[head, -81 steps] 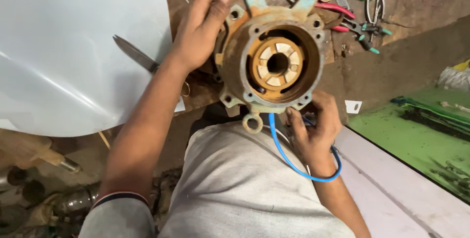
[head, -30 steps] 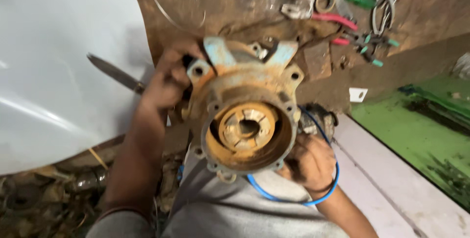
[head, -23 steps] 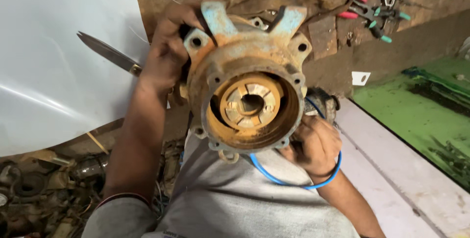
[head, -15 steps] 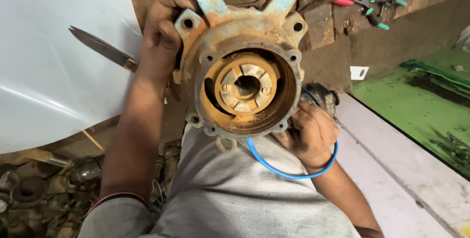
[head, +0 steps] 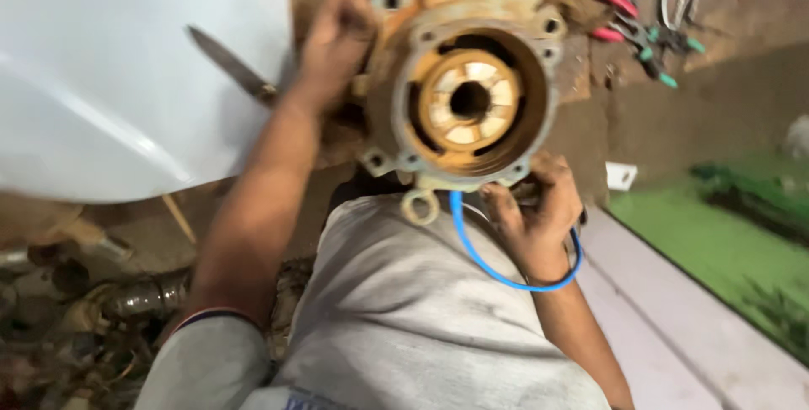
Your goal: The person works on a rusty electric motor stator on a workbench, tapping around its housing with a hammer and removing old components. They then fit white insulating paper into the stator slots, pressing it into place by hand and trimming the paper with scissors.
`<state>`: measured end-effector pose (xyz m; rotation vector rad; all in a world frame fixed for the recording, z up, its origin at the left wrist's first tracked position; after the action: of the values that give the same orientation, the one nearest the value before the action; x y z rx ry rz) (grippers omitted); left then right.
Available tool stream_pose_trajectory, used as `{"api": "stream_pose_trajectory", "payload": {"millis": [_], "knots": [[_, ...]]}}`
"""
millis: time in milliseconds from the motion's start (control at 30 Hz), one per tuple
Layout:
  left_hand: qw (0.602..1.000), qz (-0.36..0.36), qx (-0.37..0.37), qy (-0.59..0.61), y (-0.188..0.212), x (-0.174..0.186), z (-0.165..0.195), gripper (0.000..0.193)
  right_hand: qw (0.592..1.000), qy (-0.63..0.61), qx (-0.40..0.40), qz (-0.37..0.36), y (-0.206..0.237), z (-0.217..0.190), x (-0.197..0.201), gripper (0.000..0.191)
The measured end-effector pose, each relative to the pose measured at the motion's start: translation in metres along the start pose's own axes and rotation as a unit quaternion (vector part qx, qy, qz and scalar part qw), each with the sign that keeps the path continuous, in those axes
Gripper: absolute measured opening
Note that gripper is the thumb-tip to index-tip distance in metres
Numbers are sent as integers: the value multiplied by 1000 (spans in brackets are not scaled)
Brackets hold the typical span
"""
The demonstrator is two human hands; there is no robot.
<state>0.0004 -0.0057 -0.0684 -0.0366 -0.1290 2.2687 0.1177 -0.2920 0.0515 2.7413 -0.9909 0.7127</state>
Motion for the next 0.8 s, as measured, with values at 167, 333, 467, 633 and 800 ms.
{"api": "stream_pose_trajectory", "payload": {"millis": [167, 333, 467, 633, 800], "knots": [[990, 100, 53, 80, 17, 11, 0, 59, 994, -22, -77, -77, 21, 20, -12, 46], [974, 153, 127, 111, 64, 61, 34, 40, 957, 122, -105, -243, 57, 87, 0, 36], [961, 242, 120, 55, 83, 94, 52, 27, 946, 133, -67, -289, 74, 126, 10, 37], [952, 273, 128, 53, 91, 103, 52, 22, 934, 159, -97, -306, 66, 115, 23, 32], [953, 255, 155, 53, 99, 79, 40, 21, 888, 209, -208, -354, 59, 84, 41, 30]]}}
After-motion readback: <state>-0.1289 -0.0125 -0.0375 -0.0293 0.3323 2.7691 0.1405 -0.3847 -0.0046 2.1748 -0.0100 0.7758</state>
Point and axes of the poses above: each hand's wrist, its own y-axis away from the middle knuckle, its own x-axis out of the back of the hand, z = x × y, the point moved 1 cm from there along -y, towards the middle knuckle, and after that the axes turned 11 degrees about -y, right-handed, at the moved point
